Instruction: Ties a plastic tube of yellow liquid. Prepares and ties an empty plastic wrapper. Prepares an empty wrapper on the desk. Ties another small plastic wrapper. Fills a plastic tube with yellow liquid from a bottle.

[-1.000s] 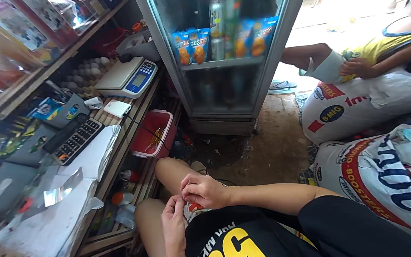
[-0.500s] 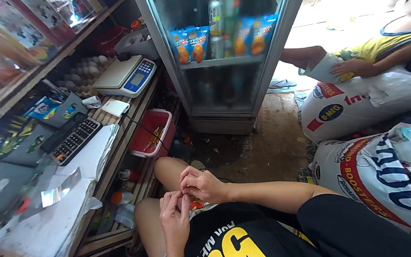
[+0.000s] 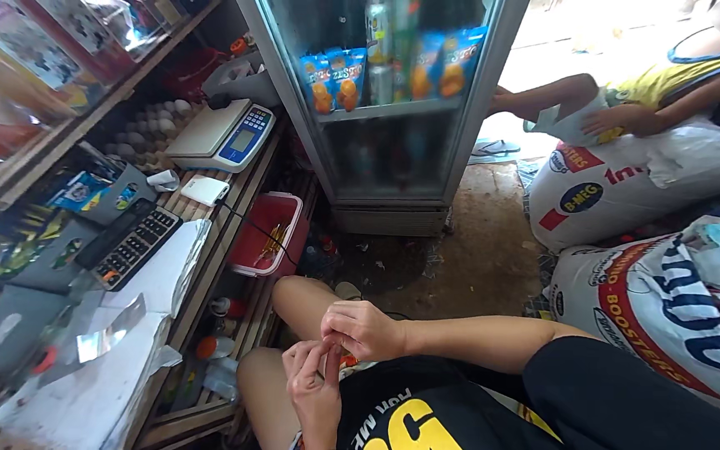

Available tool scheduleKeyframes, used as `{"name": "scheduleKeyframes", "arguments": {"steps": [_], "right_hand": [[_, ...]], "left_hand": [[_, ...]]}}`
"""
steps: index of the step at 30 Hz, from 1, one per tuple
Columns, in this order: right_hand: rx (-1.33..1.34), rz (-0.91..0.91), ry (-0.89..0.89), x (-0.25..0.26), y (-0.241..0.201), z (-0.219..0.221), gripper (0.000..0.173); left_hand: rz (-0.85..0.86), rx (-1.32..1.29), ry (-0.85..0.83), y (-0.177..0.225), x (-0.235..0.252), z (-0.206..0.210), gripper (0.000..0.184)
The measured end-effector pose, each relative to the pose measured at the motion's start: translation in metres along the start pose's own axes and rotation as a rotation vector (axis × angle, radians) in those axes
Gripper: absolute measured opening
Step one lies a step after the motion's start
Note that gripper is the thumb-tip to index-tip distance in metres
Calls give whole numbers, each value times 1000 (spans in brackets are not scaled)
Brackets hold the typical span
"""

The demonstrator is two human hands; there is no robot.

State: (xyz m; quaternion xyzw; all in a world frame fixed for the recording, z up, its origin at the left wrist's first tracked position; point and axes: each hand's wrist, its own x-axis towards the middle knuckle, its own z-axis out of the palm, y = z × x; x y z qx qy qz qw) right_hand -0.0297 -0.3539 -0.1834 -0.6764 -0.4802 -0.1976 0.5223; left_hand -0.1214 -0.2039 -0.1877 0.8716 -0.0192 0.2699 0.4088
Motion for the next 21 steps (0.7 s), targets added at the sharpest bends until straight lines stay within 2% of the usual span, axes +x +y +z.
{"name": "scheduleKeyframes", "arguments": {"steps": [2,4,7,10,12,18,21], "right_hand": [[-33,-40,35,-1,2,2,13],[-16,-4,38,-2,2,2,16],[221,191,-45,-2,3,5,22],[487,381,-145,-11,4,10,40],[588,454,-189,-20,1,14,44],[629,461,-183,-27,-3,14,30],[707,421,-70,-21,-6,15,25]], "left_hand": [[25,22,-5,0,1,0,18],[34,61,-27,4,2,1,18],[41,48,-34,10,3,6,15],[41,5,1,13,6,10,17],[33,-12,23,14,8,7,16],[30,36,52,19,16,-9,30],[-5,-121,6,22,20,-13,30]]}}
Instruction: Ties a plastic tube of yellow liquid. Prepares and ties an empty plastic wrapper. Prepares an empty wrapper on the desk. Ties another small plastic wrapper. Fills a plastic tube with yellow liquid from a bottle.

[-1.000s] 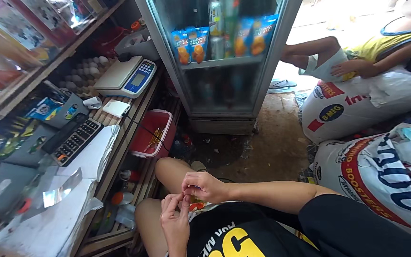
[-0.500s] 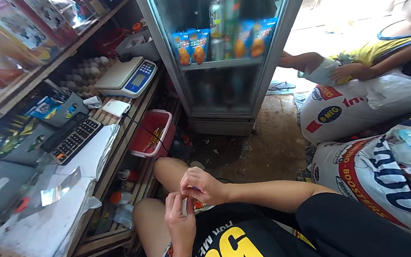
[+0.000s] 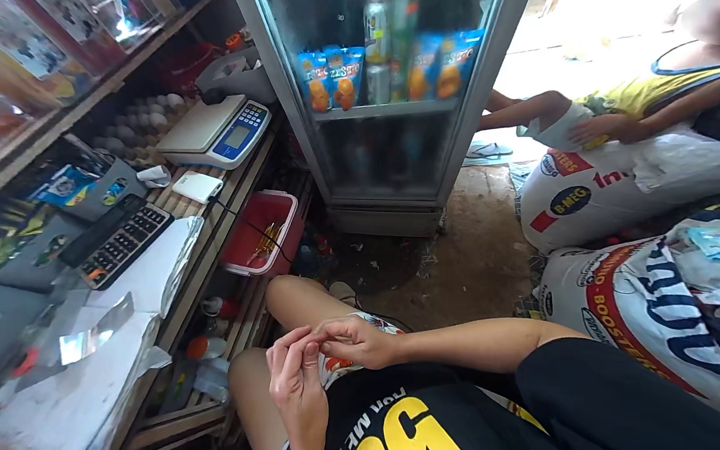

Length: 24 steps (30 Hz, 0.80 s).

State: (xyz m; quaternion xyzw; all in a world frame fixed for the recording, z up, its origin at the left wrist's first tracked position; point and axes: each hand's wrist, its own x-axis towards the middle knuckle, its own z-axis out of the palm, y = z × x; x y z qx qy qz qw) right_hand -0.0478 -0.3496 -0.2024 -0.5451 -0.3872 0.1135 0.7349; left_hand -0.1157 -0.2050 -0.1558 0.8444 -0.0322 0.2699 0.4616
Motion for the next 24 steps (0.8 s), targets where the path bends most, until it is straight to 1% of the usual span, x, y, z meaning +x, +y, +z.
{"name": "scheduleKeyframes", "arguments": {"steps": [3,8,11,16,19,20,22,24], "right_hand": [[-23,-99,9,6,-7,0,24],[-77,-280,-20,17,-18,3,29],[-107,-346,-17,20,-23,5,29],[-150,-321,-58,22,-24,2,28],[-128,-245,-153,37,-26,-1,28],[-136,-206,-199,45,-28,-2,32],[-229,-163,-287,63,-21,-1,41],[-395,-202,-313,80,-10,5,36]], "left_hand": [[5,-190,11,3,3,-1,27],[174,-83,74,25,15,-5,25],[209,-57,96,36,18,-6,24],[184,-61,66,35,22,-10,25],[179,-56,63,31,35,-25,21],[186,-61,79,28,40,-31,19],[216,-74,117,21,50,-46,17],[239,-93,142,15,56,-59,18]]}}
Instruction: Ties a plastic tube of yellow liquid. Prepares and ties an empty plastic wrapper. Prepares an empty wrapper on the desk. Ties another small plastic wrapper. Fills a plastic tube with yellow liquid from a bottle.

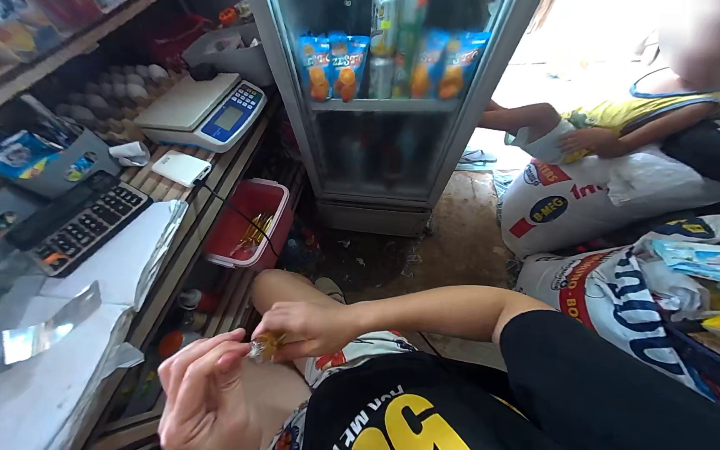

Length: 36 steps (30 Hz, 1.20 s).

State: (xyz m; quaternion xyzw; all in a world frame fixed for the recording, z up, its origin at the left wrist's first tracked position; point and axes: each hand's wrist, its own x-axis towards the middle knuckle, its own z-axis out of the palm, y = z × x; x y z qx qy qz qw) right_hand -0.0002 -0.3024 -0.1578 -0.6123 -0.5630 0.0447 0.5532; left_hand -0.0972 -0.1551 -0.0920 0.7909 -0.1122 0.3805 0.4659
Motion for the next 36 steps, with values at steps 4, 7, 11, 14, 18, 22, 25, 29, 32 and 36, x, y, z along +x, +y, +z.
{"name": "scheduleKeyframes", "arguments": {"steps": [4,7,11,14,18,22,25,29,32,36], "right_hand": [[-279,-77,-36,35,9,12,29],[-223,-98,-51,52,25,23,21],[-480,-202,-143,66,60,19,21],[-595,-166,-168,87,103,5,29],[-657,293,-305,129,176,-13,40],[-749,800,-419,172,256,-22,56],[-715,1111,-323,188,284,-27,42],[-604,1381,-253,200,256,-29,58],[-576,1444,-283,191,275,-32,69],[-606,1247,-331,180,278,-18,64]], "left_hand": [[-20,-36,10,-13,-3,-23,21],[-98,-41,-19,-16,-15,-41,20],[-262,43,7,-29,-44,-67,29],[-406,80,53,-39,-68,-83,31],[-556,98,47,-47,-82,-89,30],[-593,106,0,-61,-69,-86,29],[-598,105,-2,-73,-54,-80,28],[-629,102,1,-83,-42,-76,29],[-645,108,1,-89,-43,-75,28],[-595,96,-31,-93,-39,-81,26]]}}
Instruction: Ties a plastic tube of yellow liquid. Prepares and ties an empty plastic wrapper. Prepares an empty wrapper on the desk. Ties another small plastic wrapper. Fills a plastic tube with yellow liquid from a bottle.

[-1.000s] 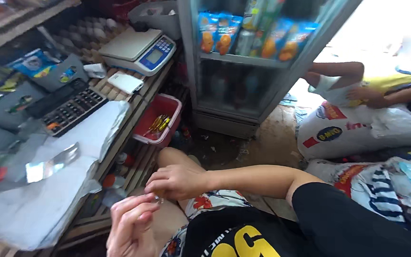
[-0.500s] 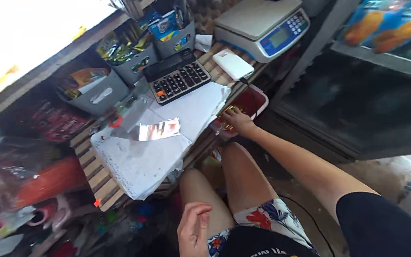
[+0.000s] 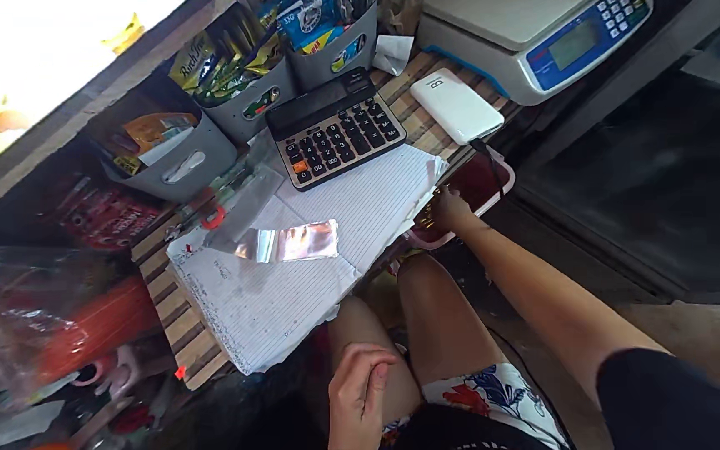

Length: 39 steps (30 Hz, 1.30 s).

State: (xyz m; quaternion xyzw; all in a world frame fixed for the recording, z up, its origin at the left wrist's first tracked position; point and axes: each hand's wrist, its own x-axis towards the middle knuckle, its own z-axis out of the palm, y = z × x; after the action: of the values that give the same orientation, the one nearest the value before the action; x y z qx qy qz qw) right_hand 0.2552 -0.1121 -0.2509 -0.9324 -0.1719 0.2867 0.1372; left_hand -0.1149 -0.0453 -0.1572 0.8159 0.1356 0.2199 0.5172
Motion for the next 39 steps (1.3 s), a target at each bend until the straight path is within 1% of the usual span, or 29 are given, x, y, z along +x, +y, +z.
{"name": "scheduleKeyframes", "arguments": {"steps": [3,4,5,7,9,10,11,13,14,16,18,19,21,22,24,26,27,29,31,33,35,36,38,39], "right_hand": [[-15,-368,-53,-74,-19,-8,48],[2,-496,-107,-100,-20,-10,44],[20,-611,-181,-125,-20,-14,43],[61,-805,-311,-164,-18,-23,45],[85,-899,-371,-190,-17,-29,45],[86,-923,-373,-201,-17,-32,45],[89,-948,-356,-209,-17,-33,45],[92,-990,-292,-222,-18,-34,44],[93,-1010,-253,-227,-18,-35,44],[100,-1038,-185,-231,-16,-35,44],[114,-1061,-178,-234,-10,-31,43],[119,-1064,-209,-237,-6,-29,42],[106,-1050,-346,-244,1,-24,41],[80,-1040,-426,-248,4,-20,40],[30,-1035,-540,-253,11,-12,40],[16,-1034,-586,-256,15,-9,40],[26,-1036,-593,-258,17,-8,41],[61,-1014,-617,-262,22,-6,41],[66,-943,-701,-267,31,-4,36],[-14,-856,-772,-268,51,6,31],[-161,-744,-823,-269,76,15,32],[-239,-676,-874,-270,85,17,34],[-339,-563,-994,-275,104,22,36],[-358,-506,-1048,-280,113,25,36]], "left_hand": [[112,21,2,15,17,-18,21],[152,66,21,24,25,-27,18],[187,139,51,33,36,-37,15],[236,366,145,48,59,-56,13],[266,585,219,49,85,-67,14],[264,664,213,45,99,-69,18],[251,725,190,41,111,-66,27],[228,803,157,34,128,-51,44],[220,818,165,32,134,-44,46],[162,819,195,36,148,-43,44],[21,823,203,47,171,-61,41],[-82,820,186,53,185,-73,42],[-271,833,134,57,212,-92,49],[-329,858,104,53,223,-97,52],[-386,939,14,44,235,-99,48],[-367,1028,-45,42,237,-93,37],[-344,1075,-61,44,237,-91,34],[-308,1141,-90,46,234,-87,35],[-263,1125,-80,47,226,-90,35],[-194,980,-69,50,215,-96,32],[-69,748,-92,51,196,-96,37],[-20,691,-108,50,184,-90,43],[12,741,-133,53,159,-71,52],[28,802,-137,52,150,-61,53]]}}
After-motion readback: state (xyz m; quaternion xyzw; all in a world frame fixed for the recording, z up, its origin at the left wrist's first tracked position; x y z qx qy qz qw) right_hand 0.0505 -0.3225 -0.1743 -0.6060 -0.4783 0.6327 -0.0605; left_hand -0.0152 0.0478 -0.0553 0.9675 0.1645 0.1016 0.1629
